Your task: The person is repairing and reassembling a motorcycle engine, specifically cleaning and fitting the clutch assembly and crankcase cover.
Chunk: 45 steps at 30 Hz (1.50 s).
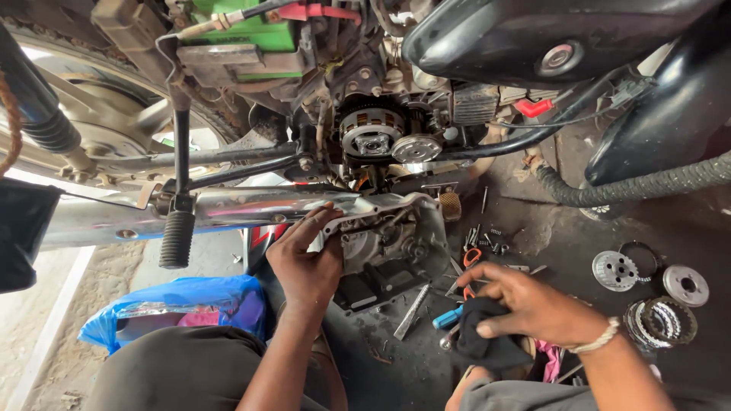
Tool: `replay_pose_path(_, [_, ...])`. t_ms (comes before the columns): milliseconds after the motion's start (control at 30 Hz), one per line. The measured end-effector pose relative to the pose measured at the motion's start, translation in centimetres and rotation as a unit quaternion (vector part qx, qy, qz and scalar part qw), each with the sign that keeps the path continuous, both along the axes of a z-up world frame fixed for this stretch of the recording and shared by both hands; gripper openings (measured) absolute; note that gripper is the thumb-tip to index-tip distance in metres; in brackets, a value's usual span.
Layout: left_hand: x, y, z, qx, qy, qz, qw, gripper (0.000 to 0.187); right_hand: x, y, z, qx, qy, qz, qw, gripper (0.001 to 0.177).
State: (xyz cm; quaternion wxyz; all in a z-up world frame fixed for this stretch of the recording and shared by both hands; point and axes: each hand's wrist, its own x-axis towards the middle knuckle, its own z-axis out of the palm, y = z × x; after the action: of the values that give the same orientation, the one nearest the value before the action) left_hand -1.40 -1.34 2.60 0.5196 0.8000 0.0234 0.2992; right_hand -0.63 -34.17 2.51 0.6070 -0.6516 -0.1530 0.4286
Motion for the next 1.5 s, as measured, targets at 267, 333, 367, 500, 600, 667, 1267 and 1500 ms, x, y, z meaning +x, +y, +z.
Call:
replay_pose_path(267, [0.1, -0.1, 0.8, 0.013, -0.003, 0.004, 1.0, 0.037, -0.3, 2.9, 2.1, -0.392, -0.192, -0.039, 0.899, 0.035])
replay_pose_path(333, [0.0, 0.0, 1.5, 0.02, -0.012, 0.003, 1.0, 0.037, 0.0, 3.5, 3.4, -0.417, -0.2, -0.033, 0.886, 0.031])
replay_pose_path(367, [-0.1, 0.1, 1.9, 0.037, -0.028, -0.003, 0.999, 0.037, 0.2, 3.9, 4.1, -0.427, -0.154, -0.035, 0.891, 0.029])
replay_pose_path(500, [-0.1, 0.2, 3.0, 0.073, -0.067, -0.007, 0.995, 0.037, 0.3, 3.0, 3.6, -0.272, -0.328, 0.013, 0.905, 0.034])
replay_pose_path(600, [0.0, 0.1, 2.8, 0.074, -0.084, -0.004, 0.994, 0.036, 0.6, 3.2, 3.6, -0.191, -0.371, 0.02, 0.909, 0.026])
replay_pose_path(667, [0.0, 0.0, 2.7, 0.075, -0.089, -0.008, 0.993, 0.036, 0.5, 3.7, 3.6, -0.055, -0.36, -0.006, 0.931, 0.022])
replay_pose_path(1267, [0.0, -1.6, 1.3, 0.072, -0.107, -0.021, 0.991, 0.035, 1.8, 14.4, -3.1, -0.124, -0.255, -0.156, 0.946, 0.03])
replay_pose_path(1500, [-0.1, -1.6, 1.1, 0.077, -0.11, -0.033, 0.99, 0.034, 2.8, 16.6, -5.6, -0.204, -0.458, -0.104, 0.859, 0.026])
